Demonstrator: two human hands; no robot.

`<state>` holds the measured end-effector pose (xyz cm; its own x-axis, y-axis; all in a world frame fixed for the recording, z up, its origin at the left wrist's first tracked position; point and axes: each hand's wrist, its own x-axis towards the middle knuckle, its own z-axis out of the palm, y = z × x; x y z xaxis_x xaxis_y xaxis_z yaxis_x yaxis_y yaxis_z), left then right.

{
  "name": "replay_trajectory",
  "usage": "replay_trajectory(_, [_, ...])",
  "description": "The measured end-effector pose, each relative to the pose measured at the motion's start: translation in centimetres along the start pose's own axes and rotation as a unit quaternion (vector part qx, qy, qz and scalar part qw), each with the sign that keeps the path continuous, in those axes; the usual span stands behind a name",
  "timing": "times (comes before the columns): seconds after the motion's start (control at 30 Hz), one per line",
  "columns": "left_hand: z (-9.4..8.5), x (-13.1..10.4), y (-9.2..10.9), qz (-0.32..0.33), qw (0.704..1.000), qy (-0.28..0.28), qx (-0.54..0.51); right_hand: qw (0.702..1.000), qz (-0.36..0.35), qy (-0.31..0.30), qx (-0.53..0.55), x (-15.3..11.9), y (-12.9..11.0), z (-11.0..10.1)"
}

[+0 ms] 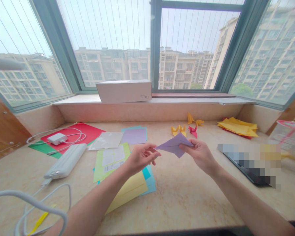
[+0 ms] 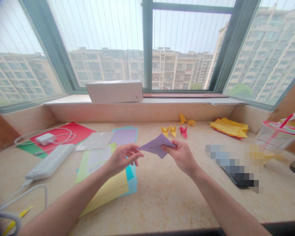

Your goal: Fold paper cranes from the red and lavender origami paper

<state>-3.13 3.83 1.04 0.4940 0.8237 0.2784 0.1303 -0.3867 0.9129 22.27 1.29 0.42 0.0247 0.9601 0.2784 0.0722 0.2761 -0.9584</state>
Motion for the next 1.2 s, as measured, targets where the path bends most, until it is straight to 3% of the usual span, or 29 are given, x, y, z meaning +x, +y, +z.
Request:
replay_trajectory(0.37, [0.32,-0.08,-0.04,-0.003,0.998,0.009,-0.055,1.0,-0.002,-0.009,0.0,-0.08,-0.12,-0.07])
replay_trajectory(0.73, [0.05,-0.05,0.03,0.036,0.998,0.023,0.055,1.0,0.004,-0.002,0.005,0.1,0.11,-0.09])
replay_trajectory(1.0, [-0.13,0.16,-0.51,0.052,0.995,0.029,0.08,1.0,0.007,-0.009,-0.007,0.16,0.08,-0.15])
replay_trajectory(1.2, [0.02,0.2,-0.19,0.004,0.995,0.097,0.029,1.0,-0.004,0.007,-0.022,0.06,-0.27,-0.13])
